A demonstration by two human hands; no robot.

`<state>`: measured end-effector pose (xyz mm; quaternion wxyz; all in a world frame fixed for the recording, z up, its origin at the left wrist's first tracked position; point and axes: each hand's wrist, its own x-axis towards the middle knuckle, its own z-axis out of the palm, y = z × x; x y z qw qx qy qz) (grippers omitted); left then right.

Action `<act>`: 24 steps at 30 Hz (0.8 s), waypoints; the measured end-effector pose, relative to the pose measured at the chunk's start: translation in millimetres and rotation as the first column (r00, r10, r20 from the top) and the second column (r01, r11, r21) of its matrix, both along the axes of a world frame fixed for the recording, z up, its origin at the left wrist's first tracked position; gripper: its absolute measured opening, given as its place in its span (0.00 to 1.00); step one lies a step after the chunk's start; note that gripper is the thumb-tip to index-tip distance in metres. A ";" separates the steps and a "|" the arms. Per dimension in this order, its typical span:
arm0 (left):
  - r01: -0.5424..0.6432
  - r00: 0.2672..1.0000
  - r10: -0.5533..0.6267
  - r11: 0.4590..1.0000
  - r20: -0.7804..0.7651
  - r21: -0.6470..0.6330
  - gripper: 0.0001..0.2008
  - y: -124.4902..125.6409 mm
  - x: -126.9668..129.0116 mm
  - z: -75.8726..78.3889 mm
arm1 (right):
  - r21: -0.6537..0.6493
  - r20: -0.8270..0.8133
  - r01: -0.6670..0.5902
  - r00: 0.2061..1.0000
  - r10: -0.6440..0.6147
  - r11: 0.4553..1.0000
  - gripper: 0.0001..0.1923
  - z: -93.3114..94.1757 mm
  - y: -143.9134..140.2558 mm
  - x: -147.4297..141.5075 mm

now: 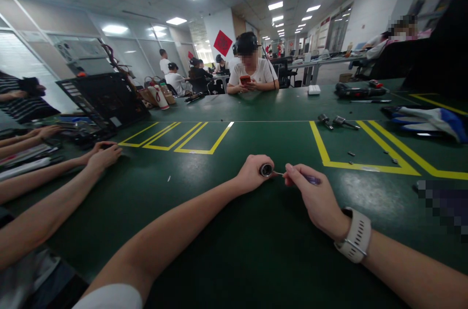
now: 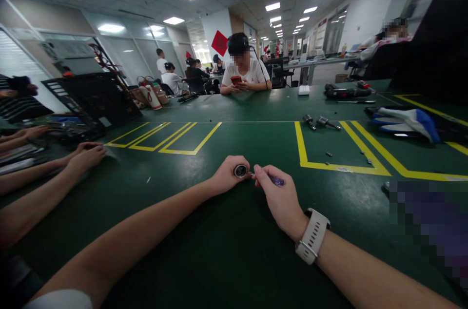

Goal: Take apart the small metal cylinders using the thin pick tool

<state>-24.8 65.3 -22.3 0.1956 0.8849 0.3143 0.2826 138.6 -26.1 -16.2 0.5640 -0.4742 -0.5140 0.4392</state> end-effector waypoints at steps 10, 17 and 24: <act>0.021 0.999 -0.017 0.993 0.043 -0.113 0.10 0.0 1.0 0.2 | -0.122 -0.384 -0.083 0.923 0.030 0.989 0.13 0.4 6.7 -1.5; 0.002 1.000 -0.001 0.997 0.014 -0.080 0.10 0.3 0.2 -0.4 | -0.170 -0.426 -0.056 0.905 -0.022 0.984 0.12 1.8 6.7 0.0; -0.005 1.000 0.004 0.999 -0.019 -0.052 0.09 -0.2 -0.4 0.1 | -0.168 -0.410 -0.044 0.912 -0.029 0.985 0.12 1.2 7.0 0.8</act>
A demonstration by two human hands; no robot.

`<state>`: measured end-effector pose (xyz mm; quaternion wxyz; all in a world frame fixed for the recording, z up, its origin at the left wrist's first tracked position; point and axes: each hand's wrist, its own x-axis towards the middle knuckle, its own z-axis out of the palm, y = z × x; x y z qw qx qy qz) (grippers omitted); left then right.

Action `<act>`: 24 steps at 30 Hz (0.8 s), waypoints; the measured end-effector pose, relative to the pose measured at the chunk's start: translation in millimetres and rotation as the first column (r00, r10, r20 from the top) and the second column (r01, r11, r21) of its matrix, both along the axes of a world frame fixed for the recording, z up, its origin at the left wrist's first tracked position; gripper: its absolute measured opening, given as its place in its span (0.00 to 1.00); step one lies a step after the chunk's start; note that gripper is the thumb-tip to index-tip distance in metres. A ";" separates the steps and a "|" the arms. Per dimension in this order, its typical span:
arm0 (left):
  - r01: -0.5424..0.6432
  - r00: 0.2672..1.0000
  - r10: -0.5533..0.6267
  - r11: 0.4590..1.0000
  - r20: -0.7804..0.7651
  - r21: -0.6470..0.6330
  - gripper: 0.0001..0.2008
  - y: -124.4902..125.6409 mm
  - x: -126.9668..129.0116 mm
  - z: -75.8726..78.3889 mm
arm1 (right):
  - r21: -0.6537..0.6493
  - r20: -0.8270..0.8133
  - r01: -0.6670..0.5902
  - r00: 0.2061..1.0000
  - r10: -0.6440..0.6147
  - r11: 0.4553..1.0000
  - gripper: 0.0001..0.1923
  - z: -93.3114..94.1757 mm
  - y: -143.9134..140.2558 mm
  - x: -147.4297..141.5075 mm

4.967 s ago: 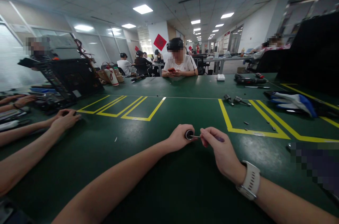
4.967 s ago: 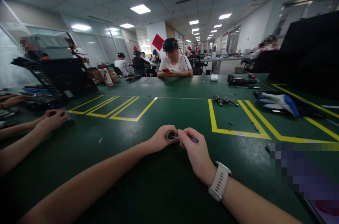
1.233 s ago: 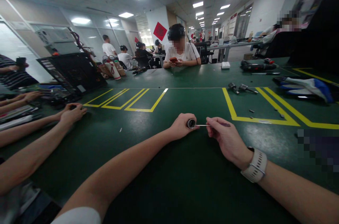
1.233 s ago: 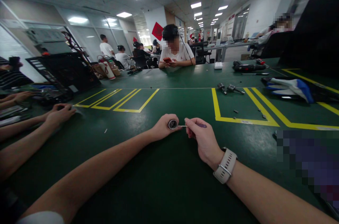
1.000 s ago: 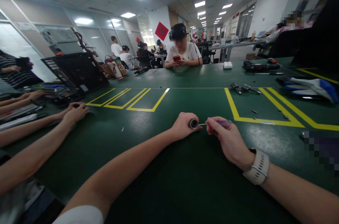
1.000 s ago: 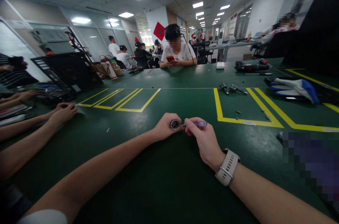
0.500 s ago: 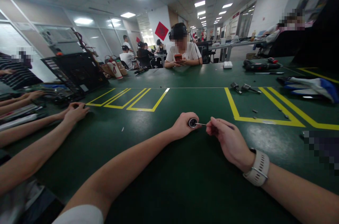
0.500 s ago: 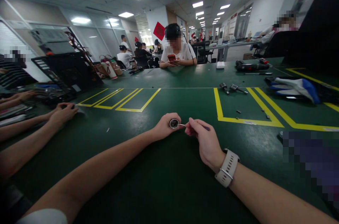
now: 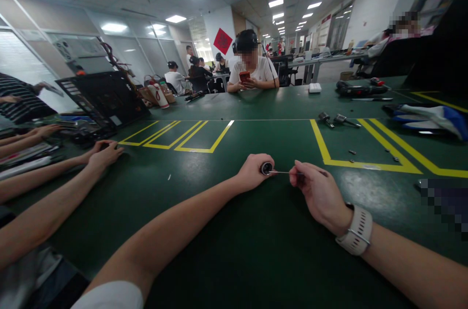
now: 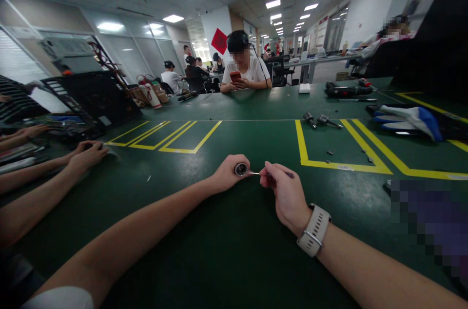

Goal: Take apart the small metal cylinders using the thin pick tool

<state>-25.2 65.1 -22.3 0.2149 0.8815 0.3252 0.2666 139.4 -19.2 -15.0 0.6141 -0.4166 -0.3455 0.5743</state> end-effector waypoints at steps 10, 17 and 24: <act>-0.118 0.993 0.118 0.993 -0.023 -0.007 0.06 2.4 -1.1 -5.9 | 0.024 0.030 0.133 0.991 -0.134 0.991 0.12 0.8 -1.3 -3.6; -0.248 0.968 0.249 0.969 0.027 -0.013 0.15 -0.3 -0.2 -3.0 | 0.048 -0.031 0.150 0.988 -0.149 0.988 0.10 -3.4 0.4 -1.2; -0.205 0.970 0.190 0.975 0.153 0.088 0.11 -1.0 -0.8 0.7 | 0.102 -0.116 0.071 0.992 -0.059 0.992 0.06 -1.2 -0.5 -1.0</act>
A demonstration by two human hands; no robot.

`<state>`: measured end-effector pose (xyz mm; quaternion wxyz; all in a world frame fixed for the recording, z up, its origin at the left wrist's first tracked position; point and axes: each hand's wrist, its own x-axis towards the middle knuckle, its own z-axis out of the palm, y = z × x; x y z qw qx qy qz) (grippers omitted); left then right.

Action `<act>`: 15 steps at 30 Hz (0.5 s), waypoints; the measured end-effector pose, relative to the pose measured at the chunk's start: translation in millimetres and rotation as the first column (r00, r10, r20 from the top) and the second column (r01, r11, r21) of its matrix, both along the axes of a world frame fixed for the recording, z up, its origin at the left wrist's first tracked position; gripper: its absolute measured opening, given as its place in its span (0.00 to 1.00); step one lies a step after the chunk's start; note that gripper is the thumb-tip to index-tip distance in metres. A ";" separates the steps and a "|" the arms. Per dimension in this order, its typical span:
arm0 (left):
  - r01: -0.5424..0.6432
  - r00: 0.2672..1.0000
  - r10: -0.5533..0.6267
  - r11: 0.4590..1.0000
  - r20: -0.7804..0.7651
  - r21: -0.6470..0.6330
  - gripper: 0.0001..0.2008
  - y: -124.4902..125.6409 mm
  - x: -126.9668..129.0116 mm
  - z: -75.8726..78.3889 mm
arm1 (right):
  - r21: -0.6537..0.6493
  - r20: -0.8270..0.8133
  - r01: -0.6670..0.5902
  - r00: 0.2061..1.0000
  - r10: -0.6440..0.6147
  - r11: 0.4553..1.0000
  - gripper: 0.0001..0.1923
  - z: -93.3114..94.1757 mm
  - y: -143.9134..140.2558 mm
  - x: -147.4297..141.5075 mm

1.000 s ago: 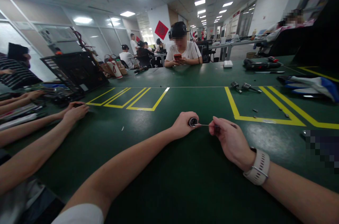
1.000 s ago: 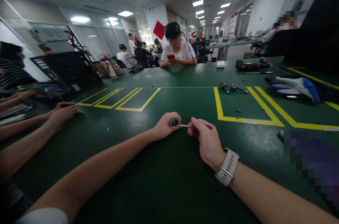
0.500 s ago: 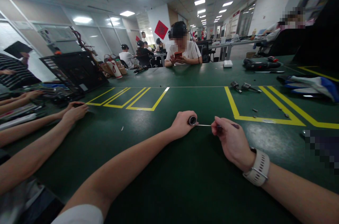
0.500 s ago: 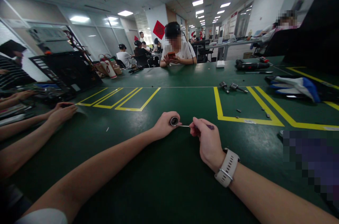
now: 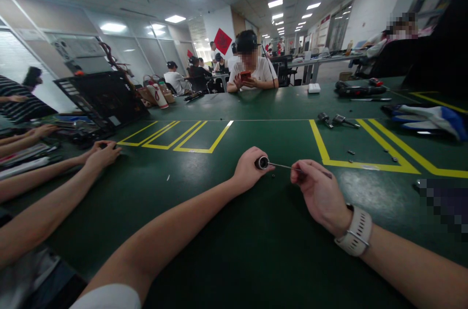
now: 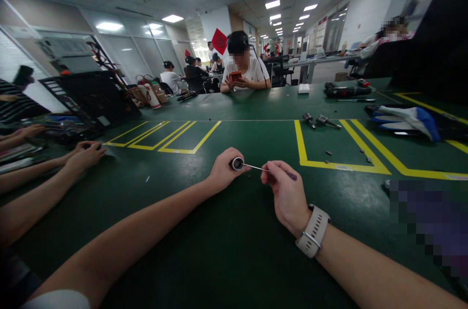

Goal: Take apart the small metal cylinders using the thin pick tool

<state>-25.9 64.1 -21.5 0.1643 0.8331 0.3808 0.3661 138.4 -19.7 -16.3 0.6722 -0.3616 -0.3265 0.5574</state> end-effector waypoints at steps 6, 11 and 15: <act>0.096 0.993 -0.086 0.988 0.082 -0.122 0.09 1.2 1.0 -3.9 | 0.064 0.171 -0.098 0.982 0.086 0.993 0.09 0.9 -5.2 -3.1; 0.090 0.993 -0.080 0.990 0.088 -0.105 0.08 -0.6 0.6 -3.4 | 0.094 0.282 -0.118 0.956 0.087 0.989 0.09 -5.9 -4.7 -3.6; 0.057 0.995 -0.050 0.995 0.083 -0.083 0.10 -3.1 0.8 -1.1 | 0.099 0.344 -0.087 0.938 0.048 0.991 0.10 -9.2 -5.1 -3.8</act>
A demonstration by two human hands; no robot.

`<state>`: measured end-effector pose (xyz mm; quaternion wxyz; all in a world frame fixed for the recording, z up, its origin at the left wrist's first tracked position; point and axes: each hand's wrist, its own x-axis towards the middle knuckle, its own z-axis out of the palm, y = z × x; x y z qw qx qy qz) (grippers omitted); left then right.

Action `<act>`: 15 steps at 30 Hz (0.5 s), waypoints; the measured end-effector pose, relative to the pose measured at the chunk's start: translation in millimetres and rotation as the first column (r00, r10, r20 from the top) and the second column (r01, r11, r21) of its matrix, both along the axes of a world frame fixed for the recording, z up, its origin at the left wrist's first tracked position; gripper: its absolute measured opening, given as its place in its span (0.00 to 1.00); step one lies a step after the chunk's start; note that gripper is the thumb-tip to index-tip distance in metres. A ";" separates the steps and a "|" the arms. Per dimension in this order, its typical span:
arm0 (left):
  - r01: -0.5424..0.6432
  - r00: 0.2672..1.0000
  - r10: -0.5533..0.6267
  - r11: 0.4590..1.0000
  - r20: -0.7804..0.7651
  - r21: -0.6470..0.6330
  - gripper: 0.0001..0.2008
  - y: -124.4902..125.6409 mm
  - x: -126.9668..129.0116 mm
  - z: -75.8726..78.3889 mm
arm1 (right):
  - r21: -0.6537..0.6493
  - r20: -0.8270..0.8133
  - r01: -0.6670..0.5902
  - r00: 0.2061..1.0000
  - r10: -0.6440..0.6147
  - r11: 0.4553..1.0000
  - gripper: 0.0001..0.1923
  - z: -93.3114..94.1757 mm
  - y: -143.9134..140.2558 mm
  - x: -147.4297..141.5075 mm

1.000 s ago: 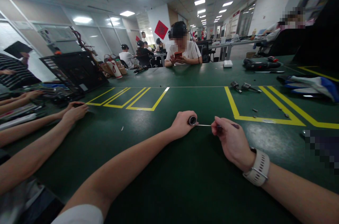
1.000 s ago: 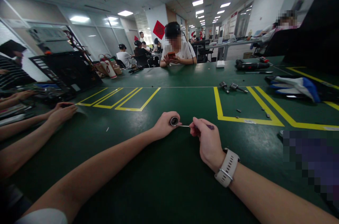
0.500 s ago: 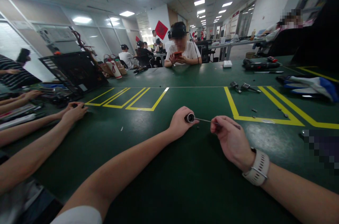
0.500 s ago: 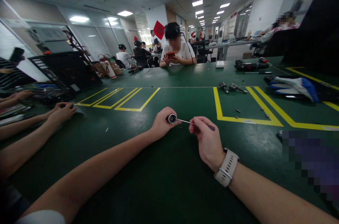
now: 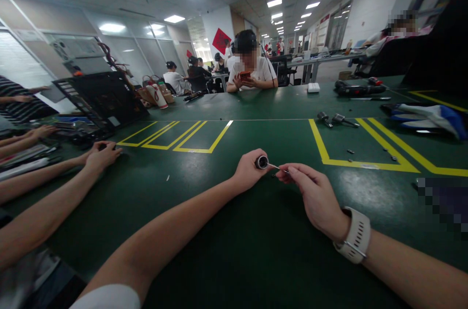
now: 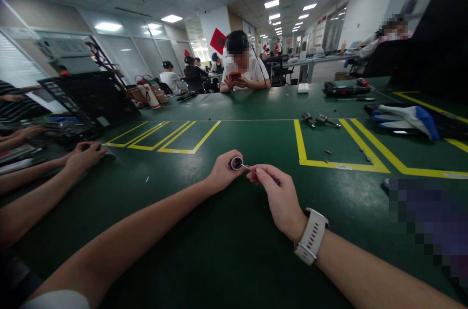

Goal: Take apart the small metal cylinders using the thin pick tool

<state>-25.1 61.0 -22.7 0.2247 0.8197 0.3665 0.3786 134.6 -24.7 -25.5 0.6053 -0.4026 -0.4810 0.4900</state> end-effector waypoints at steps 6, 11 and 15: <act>0.041 0.997 -0.041 0.999 0.063 -0.006 0.11 1.6 0.3 0.3 | -0.065 -0.053 -0.065 0.997 0.062 0.996 0.11 6.2 -0.7 -0.7; 0.118 0.987 -0.112 0.992 0.117 -0.046 0.11 3.4 -0.4 -0.5 | -0.172 -0.280 -0.184 0.951 0.131 0.968 0.10 12.5 2.4 1.3; 0.149 0.981 -0.138 0.986 0.140 -0.076 0.11 3.2 0.0 -0.7 | -0.202 -0.379 -0.234 0.914 0.144 0.951 0.09 10.7 6.4 4.0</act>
